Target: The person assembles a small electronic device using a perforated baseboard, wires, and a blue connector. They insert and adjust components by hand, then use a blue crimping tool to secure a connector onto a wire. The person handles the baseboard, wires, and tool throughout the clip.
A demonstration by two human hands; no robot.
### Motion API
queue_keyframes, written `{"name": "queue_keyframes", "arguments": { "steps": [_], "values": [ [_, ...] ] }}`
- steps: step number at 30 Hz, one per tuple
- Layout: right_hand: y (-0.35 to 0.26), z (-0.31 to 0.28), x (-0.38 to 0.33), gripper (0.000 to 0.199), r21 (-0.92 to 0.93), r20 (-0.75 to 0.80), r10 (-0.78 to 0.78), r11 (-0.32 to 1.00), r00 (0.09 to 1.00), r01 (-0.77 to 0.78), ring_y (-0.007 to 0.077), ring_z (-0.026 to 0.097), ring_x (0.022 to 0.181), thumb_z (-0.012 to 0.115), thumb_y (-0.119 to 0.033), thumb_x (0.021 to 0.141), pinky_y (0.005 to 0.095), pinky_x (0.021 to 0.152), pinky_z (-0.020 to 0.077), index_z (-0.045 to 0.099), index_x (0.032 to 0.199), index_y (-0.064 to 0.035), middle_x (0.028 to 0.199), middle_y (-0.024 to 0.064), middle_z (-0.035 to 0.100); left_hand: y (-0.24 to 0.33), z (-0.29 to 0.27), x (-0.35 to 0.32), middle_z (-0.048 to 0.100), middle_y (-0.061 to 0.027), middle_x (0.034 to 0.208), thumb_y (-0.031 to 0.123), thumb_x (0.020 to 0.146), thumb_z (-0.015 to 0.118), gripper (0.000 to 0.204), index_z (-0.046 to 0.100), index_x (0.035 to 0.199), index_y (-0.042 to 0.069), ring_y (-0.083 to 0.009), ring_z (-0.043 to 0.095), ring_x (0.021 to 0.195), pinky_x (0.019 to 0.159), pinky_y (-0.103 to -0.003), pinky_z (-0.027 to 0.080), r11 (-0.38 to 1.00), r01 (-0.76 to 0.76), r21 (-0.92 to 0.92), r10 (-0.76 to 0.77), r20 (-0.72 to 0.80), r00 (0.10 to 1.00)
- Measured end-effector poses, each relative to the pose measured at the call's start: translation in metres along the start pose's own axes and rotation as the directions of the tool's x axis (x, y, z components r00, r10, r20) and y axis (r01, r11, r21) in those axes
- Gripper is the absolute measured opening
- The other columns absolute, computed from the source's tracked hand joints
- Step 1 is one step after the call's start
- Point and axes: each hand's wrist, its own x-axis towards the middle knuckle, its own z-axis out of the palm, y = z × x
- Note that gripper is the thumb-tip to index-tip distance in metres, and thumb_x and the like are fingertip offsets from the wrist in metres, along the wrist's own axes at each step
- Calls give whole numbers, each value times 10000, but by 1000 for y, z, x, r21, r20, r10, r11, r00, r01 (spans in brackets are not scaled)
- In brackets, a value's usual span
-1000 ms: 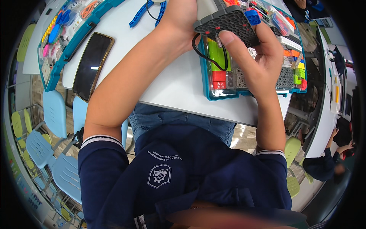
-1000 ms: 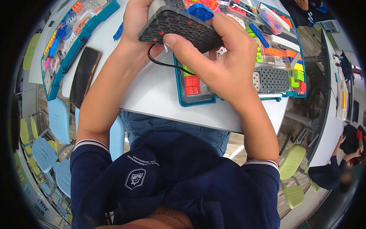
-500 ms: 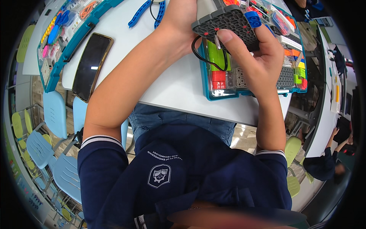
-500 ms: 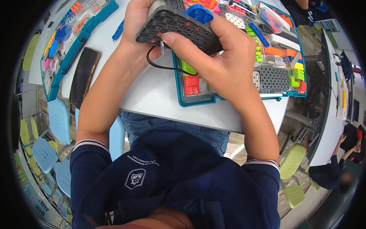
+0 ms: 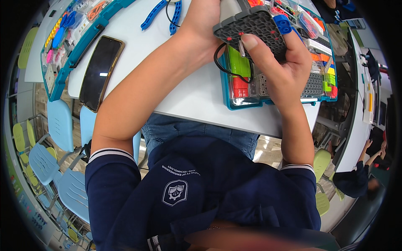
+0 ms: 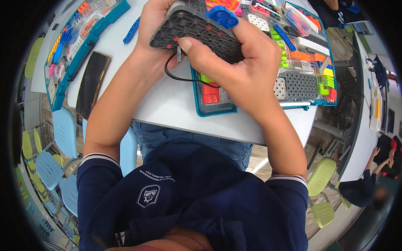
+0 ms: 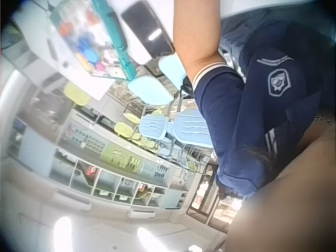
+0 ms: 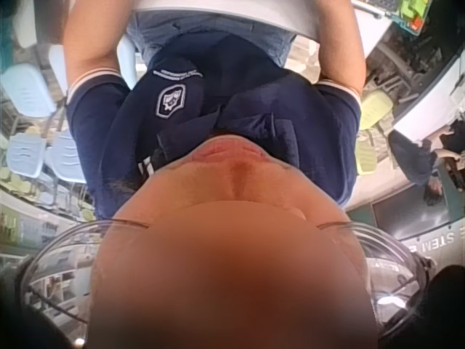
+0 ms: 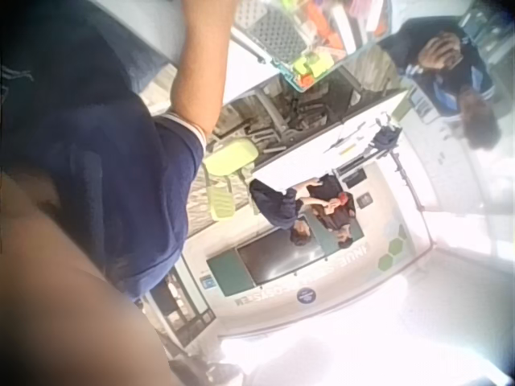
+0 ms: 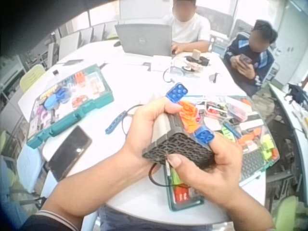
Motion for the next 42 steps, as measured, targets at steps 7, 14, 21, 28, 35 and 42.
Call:
{"name": "queue_keyframes", "arguments": {
  "steps": [7,14,21,28,35,42],
  "values": [
    [-7,-1,-1,241,-25,4,20,999,1000,-20,52,657,685,821,-109,784,222,641,536,748,996,-18,789,19,735,-3,-1,0,700,-138,911,147,876,555,233,622,1012,-29,-222,691,769,747,-323,579,1000,-1,-21,1,-18,1000],
    [-5,0,-1,231,-5,-15,-37,999,999,37,45,642,681,812,-88,772,220,652,531,747,979,-10,786,12,732,-4,1,-2,684,-121,883,143,883,554,205,618,984,-22,-198,678,742,714,-307,575,999,-33,4,33,-41,999],
    [-6,0,-1,237,13,-21,-34,999,999,34,38,624,666,817,-91,758,214,646,522,744,966,-3,752,1,716,-4,0,-2,684,-118,897,151,887,563,206,619,982,-23,-193,679,748,713,-305,573,998,-55,28,55,-26,998],
    [-8,-2,-2,285,35,-25,46,998,999,-45,37,621,667,847,-114,748,210,640,512,740,986,1,758,4,715,-5,3,-3,696,-123,887,156,893,567,214,631,985,-26,-198,684,735,700,-304,572,995,-80,52,82,-43,996],
    [5,-11,2,430,55,172,-94,995,981,85,109,629,957,793,-84,835,256,890,482,605,1207,20,1091,60,692,9,-4,1,699,-148,883,225,899,559,297,625,993,-49,-224,689,728,710,-323,585,986,-141,94,145,-39,989],
    [11,-7,-3,551,-11,147,-75,997,986,78,146,649,1034,843,-62,784,292,954,483,535,1238,-10,1105,72,679,9,-2,-1,707,-191,941,253,905,532,364,609,1041,-76,-257,716,790,758,-342,602,973,-215,79,218,-26,976]
  ]
}}
